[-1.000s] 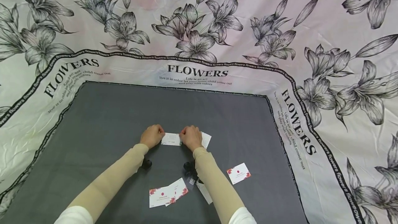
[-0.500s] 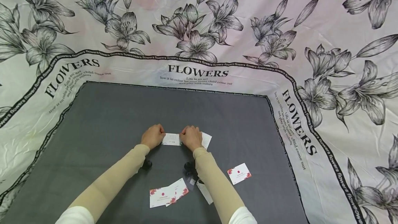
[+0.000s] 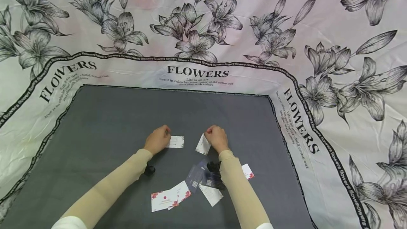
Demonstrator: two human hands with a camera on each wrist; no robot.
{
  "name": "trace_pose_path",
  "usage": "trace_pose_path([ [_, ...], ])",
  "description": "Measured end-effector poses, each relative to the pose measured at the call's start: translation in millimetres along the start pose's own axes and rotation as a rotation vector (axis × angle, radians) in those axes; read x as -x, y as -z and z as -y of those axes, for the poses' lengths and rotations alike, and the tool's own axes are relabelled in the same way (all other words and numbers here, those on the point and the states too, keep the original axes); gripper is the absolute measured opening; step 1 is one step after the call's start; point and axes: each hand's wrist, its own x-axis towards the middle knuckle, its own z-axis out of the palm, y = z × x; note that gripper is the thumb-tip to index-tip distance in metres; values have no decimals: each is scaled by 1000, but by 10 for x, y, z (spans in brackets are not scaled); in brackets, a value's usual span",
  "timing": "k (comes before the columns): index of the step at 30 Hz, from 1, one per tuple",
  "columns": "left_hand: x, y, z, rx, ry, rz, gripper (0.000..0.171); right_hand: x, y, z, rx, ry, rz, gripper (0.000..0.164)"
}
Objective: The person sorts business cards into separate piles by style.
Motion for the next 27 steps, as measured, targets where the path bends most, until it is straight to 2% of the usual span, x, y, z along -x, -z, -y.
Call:
trace_pose_path([
  [5, 116, -252, -405, -111, -224, 126, 22, 118, -2, -172, 154, 59, 72, 44],
  [7, 197, -369, -552, -179, -316, 146, 20, 144, -19, -178, 183, 62, 94, 51],
  [9, 260, -486, -660, -242, -375, 143, 18, 159, -20, -166, 189, 63, 106, 53],
  [12, 287, -669, -733, -312, -366, 88, 22, 161, -4, -169, 204, 61, 115, 54],
  [16, 230, -837, -763, -367, -270, 8, 41, 156, 29, -176, 218, 57, 129, 56],
  [19, 158, -883, -790, -390, -228, -36, 45, 158, 56, -187, 235, 64, 146, 59],
  [23, 78, -884, -826, -386, -215, -92, 39, 171, 83, -213, 253, 81, 177, 68],
  [27, 55, -894, -852, -400, -211, -55, 44, 189, 103, -257, 263, 97, 193, 70],
])
